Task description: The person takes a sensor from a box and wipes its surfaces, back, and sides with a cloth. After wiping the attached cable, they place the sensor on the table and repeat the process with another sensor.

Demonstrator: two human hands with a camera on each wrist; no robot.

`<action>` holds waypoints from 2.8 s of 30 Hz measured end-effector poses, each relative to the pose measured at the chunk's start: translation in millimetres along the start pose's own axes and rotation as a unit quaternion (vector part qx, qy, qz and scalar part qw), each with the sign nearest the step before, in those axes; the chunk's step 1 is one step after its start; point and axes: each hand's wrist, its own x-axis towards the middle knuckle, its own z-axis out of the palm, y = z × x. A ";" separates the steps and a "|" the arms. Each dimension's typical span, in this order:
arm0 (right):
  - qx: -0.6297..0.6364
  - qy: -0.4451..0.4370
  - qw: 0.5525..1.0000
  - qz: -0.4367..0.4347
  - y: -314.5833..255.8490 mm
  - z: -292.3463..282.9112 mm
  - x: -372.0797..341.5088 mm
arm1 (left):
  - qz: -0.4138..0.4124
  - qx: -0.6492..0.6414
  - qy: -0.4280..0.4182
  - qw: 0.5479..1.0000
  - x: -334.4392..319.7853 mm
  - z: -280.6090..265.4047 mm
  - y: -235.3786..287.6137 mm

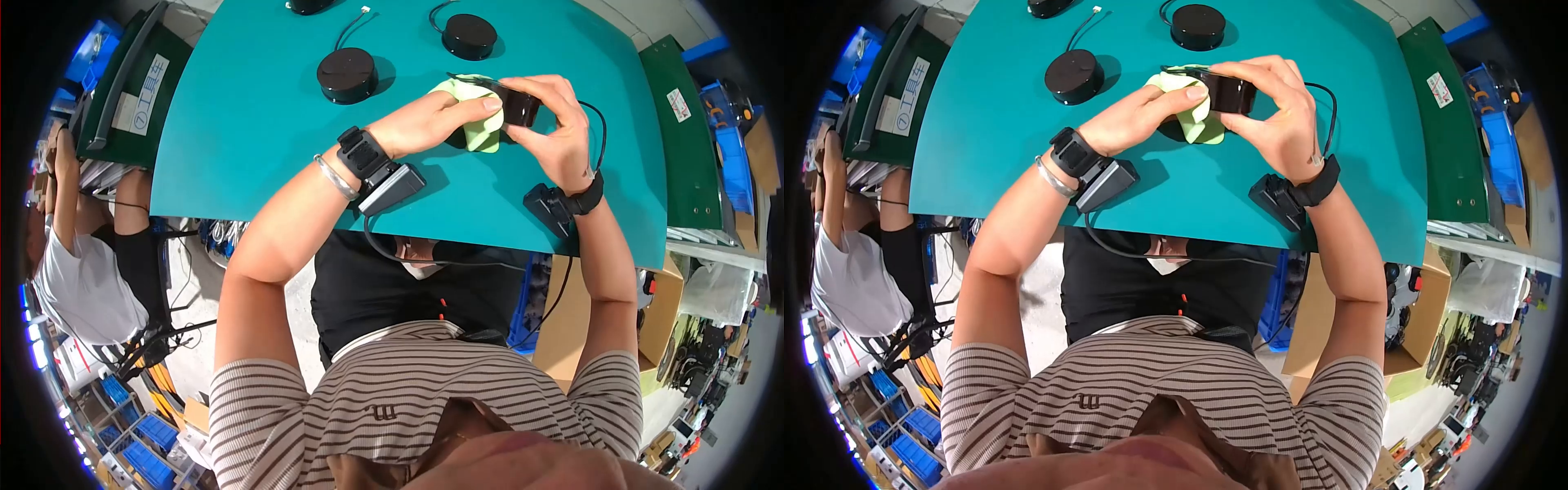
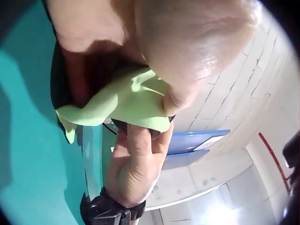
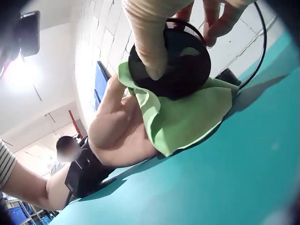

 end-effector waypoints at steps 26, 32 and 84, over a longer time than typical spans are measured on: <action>0.147 -0.089 0.981 0.090 1.0 13.7 -3.2 | 0.046 0.003 0.041 0.998 8.1 5.7 -16.1; 0.132 -0.091 0.981 0.104 4.1 17.0 -7.4 | 0.039 -0.004 0.091 0.995 10.3 7.8 -16.4; 0.330 -0.145 0.917 0.170 -3.5 14.0 -7.1 | -0.028 -0.164 0.057 0.984 4.4 1.2 -8.8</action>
